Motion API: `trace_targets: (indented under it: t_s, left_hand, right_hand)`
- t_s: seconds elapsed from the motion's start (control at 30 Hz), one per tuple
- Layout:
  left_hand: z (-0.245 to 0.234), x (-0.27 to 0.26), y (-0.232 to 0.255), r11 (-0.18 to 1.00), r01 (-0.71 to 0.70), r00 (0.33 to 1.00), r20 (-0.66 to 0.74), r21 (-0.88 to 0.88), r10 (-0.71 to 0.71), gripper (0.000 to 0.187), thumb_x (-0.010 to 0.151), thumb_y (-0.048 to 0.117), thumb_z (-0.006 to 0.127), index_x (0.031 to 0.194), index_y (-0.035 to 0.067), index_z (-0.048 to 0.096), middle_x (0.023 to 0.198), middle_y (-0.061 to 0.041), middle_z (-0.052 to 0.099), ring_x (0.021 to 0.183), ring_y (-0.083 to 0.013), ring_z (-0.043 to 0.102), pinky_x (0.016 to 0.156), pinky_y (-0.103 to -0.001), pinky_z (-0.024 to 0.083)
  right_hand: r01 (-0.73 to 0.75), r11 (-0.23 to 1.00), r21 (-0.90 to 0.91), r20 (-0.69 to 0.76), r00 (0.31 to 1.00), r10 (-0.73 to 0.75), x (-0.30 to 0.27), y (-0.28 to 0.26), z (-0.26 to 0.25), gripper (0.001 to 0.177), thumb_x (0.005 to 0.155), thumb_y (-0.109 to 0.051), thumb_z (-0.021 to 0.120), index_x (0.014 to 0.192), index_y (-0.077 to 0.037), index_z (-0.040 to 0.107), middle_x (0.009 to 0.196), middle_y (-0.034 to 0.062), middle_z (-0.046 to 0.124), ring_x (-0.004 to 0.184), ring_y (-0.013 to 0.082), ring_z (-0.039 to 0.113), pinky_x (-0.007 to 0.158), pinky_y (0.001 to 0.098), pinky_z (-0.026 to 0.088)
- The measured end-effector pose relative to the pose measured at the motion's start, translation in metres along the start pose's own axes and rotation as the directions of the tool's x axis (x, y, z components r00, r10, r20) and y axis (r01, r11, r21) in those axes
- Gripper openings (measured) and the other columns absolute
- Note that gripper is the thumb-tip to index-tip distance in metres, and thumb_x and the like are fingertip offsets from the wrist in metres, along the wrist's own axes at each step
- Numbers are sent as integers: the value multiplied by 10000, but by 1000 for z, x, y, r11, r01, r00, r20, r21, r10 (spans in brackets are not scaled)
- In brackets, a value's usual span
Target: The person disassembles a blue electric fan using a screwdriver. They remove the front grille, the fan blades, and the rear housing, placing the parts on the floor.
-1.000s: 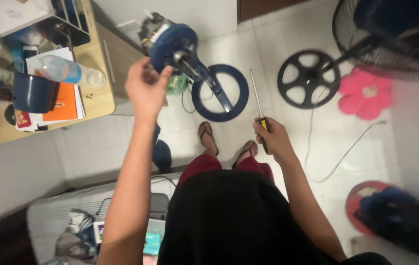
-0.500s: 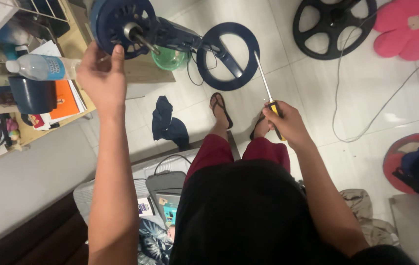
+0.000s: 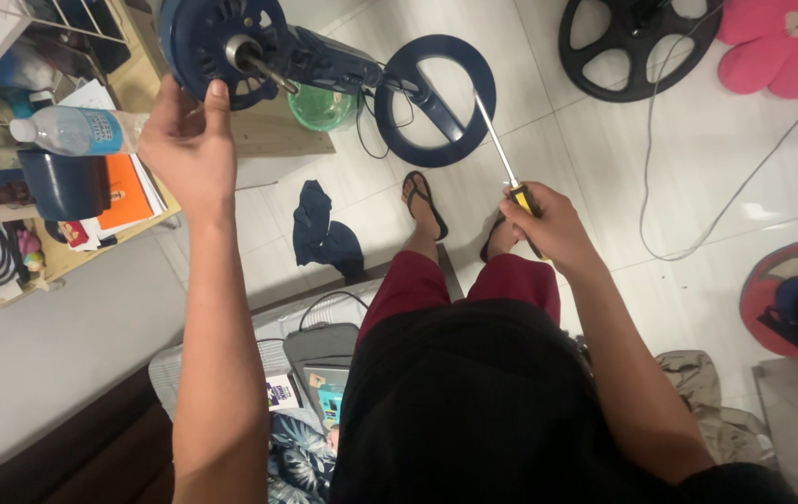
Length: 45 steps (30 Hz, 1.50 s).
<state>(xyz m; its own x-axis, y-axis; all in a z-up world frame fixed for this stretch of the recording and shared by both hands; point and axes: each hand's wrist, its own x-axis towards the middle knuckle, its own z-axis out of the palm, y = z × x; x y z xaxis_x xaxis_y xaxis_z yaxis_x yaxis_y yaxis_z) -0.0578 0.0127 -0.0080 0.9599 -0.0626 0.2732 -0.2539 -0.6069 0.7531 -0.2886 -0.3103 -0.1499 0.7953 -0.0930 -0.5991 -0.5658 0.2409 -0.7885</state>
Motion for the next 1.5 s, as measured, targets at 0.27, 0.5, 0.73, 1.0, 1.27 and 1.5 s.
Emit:
trace_targets:
  t_s: [0.27,0.5,0.73,1.0,1.27,1.5]
  left_hand:
    - [-8,2,-13,1000,-12,1000,9,7,12,304,985,104,856,1192,-27,675,1203,-98,602,1021,-155,702,865,-273,630]
    - [-28,20,-32,902,-323,946,121,286,301,420,919,141,958,1138,15,622,1343,-117,537,1350,-281,535,1173,-447,471]
    - [-15,71,-33,861,-508,814,315,-21,488,510,1174,342,550,1586,60,442,1612,-147,447,1540,-302,392,1298,-422,254]
    - [7,73,-38,913,-351,892,223,-206,393,407,1216,278,453,1463,-29,556,1491,-212,573,1409,-301,584,1230,-423,397]
    - [4,69,-27,934,-286,920,212,-216,331,419,1226,275,459,1413,-86,559,1465,-228,600,1345,-283,588,1205,-410,439]
    - [8,71,-15,930,-310,904,241,-199,353,471,1205,319,442,1421,-91,532,1427,-225,585,1309,-299,623,1166,-433,532]
  right_hand:
    - [377,914,-149,61,926,-372,45,-50,44,227,996,-172,758,1147,-19,682,842,5,617,739,74,566,644,230,459]
    - [617,766,179,11,777,-629,156,-100,164,430,1039,-166,724,1435,-62,595,1327,60,699,1216,154,707,1041,288,596]
    - [614,670,417,-67,756,-651,185,-116,242,490,1025,-229,754,1448,-37,598,1333,70,685,1204,132,624,1012,276,507]
    - [586,633,506,-161,785,-599,177,-106,258,440,1029,-273,749,1371,-16,645,1172,11,738,1036,41,653,910,228,573]
    - [658,573,489,-218,728,-650,169,-109,262,440,1047,-299,729,1375,-22,632,1184,14,748,1062,50,676,952,234,578]
    - [617,671,411,-229,782,-579,166,-107,264,446,1004,-316,762,1310,-6,665,915,-10,709,857,45,649,780,238,561]
